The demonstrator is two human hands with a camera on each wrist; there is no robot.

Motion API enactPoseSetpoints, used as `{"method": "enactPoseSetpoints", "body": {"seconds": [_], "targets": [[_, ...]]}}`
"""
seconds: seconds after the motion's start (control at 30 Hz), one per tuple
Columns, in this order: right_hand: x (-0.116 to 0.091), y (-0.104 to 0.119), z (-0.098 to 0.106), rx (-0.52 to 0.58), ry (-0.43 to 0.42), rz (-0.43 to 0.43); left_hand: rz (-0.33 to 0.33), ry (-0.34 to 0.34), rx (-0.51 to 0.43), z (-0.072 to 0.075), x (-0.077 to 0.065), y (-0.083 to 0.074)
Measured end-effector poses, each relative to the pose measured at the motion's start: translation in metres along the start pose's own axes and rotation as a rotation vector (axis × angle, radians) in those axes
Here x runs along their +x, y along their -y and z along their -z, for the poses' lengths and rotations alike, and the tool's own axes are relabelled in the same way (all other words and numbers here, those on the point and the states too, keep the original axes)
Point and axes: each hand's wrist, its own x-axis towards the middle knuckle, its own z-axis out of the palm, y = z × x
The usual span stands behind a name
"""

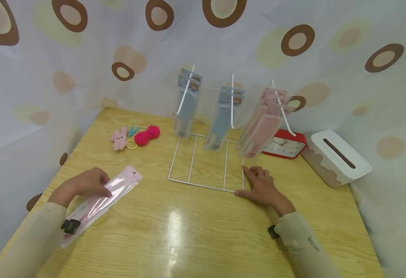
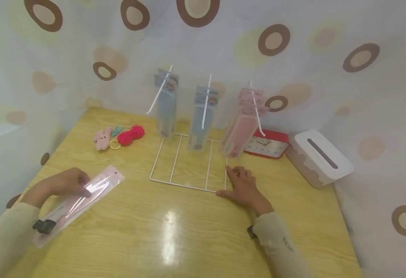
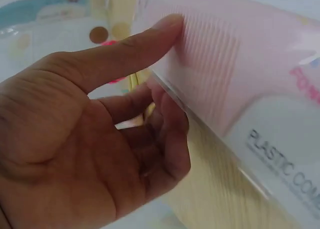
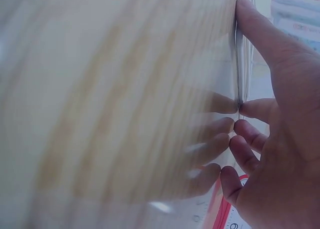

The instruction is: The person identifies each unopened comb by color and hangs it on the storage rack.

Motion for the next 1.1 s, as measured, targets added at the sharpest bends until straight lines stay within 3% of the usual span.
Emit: {"method": "enactPoseSetpoints", "body": {"seconds": [0.13,0.23,0.5,0.77,0.9,1.1], "targets": [[-0.004,0.0,0.0,0.003,-0.002,0.002,-0.149,0.01,-0.046,0.002,0.004,-0.016],[-0.007,0.001,0.0,0.005,0.001,-0.001,-0.241,-0.002,-0.061,0.003,0.006,-0.039],[-0.006,0.006,-0.002,0.028,0.006,-0.001,-0.417,-0.051,-0.146,0.0,0.005,-0.129],[0.002,0.009,-0.01,-0.002,0.006,0.0,-0.577,-0.129,-0.348,-0.017,0.008,-0.218],[0.005,0.012,-0.009,-0.017,0.023,0.002,-0.625,-0.171,-0.379,-0.026,0.017,-0.252],[0.004,0.014,-0.006,-0.018,0.036,-0.004,-0.689,-0.212,-0.378,-0.043,0.046,-0.29]]}}
